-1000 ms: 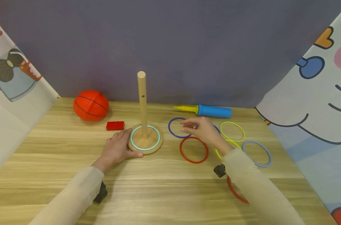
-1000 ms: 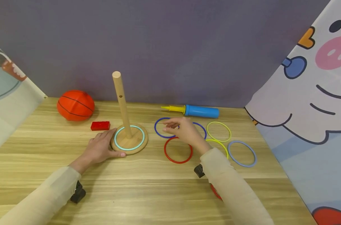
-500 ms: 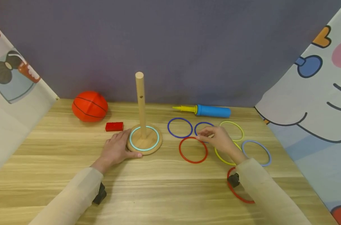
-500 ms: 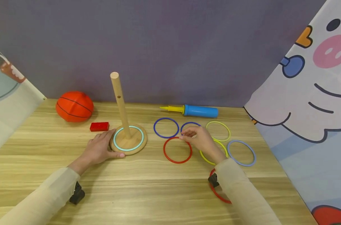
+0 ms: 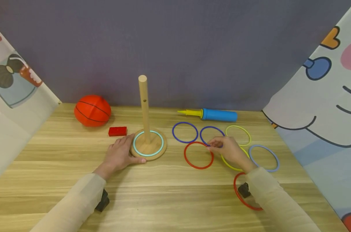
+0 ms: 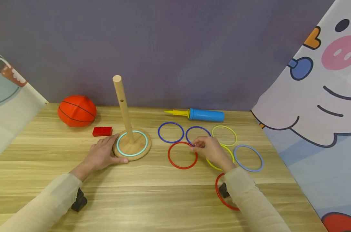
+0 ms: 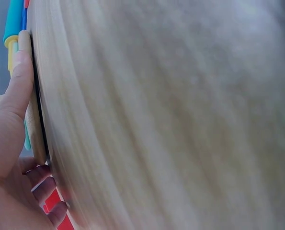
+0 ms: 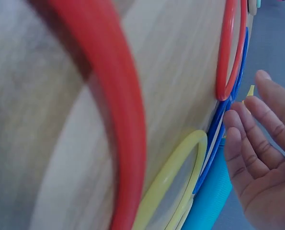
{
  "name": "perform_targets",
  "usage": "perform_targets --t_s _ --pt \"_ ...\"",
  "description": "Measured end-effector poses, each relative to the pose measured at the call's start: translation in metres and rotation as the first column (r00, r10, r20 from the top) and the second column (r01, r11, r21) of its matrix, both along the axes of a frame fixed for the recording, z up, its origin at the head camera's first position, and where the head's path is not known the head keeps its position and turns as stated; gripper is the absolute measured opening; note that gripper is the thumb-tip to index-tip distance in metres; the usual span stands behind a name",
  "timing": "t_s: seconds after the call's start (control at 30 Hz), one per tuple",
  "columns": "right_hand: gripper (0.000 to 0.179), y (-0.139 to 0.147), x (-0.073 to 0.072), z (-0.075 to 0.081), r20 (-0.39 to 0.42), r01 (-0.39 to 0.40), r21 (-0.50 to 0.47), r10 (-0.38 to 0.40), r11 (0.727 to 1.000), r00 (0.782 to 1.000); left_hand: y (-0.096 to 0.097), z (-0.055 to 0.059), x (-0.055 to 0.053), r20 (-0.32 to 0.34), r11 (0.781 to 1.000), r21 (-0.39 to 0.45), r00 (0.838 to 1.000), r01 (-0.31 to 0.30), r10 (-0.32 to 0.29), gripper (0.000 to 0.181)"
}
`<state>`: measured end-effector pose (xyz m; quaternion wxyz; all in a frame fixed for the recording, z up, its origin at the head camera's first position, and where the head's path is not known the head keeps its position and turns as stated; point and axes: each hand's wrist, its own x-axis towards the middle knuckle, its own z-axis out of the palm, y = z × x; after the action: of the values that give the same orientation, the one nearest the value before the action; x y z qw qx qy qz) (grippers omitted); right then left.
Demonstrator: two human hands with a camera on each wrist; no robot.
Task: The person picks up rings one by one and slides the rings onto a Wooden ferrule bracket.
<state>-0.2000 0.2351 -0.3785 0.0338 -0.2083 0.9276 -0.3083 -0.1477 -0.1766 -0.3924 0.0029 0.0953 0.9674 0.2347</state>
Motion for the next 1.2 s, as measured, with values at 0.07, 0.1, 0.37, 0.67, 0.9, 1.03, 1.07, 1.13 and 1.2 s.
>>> perform_targets --t_s 0.07,0.1,0.37,0.67,0.9,1.03,1.07,1.13,1.2 --pt "0.017 0.000 0.000 -0.001 0.006 -0.005 0.006 0.005 1.000 1.000 0.000 -0.001 0.000 -0.002 1.000 0.000 1.000 0.001 -0.001 0.114" --pt "0.016 -0.001 0.000 -0.001 0.010 -0.007 0.010 0.007 1.000 1.000 -0.001 -0.001 -0.001 -0.002 1.000 0.001 1.000 0.001 -0.001 0.114" --pt "0.010 -0.008 -0.001 0.000 0.029 -0.012 0.068 0.010 0.998 1.000 -0.002 -0.002 -0.002 0.001 1.000 -0.004 1.000 -0.001 0.001 0.115" --pt "0.010 -0.011 0.000 0.000 0.076 -0.065 0.092 0.058 0.994 0.995 -0.004 -0.006 -0.002 -0.009 1.000 -0.009 1.000 0.000 0.000 0.115" --pt "0.012 -0.020 -0.003 0.001 -0.007 -0.014 0.138 0.015 0.990 1.000 -0.005 -0.006 -0.001 -0.014 1.000 -0.013 1.000 0.001 -0.001 0.114" --pt "0.014 -0.028 -0.008 0.001 -0.040 -0.018 0.197 0.026 0.980 0.999 -0.004 -0.006 -0.002 -0.017 1.000 -0.014 1.000 0.003 -0.003 0.114" --pt "0.014 -0.029 -0.009 0.001 -0.041 -0.018 0.210 0.027 0.977 0.999 -0.004 -0.006 -0.002 -0.018 1.000 -0.013 1.000 0.003 -0.004 0.114" --pt "0.014 -0.031 -0.011 0.000 -0.035 -0.012 0.228 0.021 0.974 0.999 -0.004 -0.007 -0.002 -0.019 1.000 -0.011 1.000 0.006 -0.006 0.113" --pt "0.015 -0.031 -0.012 0.000 -0.034 -0.012 0.234 0.021 0.972 0.999 -0.003 -0.008 -0.002 -0.020 1.000 -0.013 1.000 0.008 -0.008 0.113"
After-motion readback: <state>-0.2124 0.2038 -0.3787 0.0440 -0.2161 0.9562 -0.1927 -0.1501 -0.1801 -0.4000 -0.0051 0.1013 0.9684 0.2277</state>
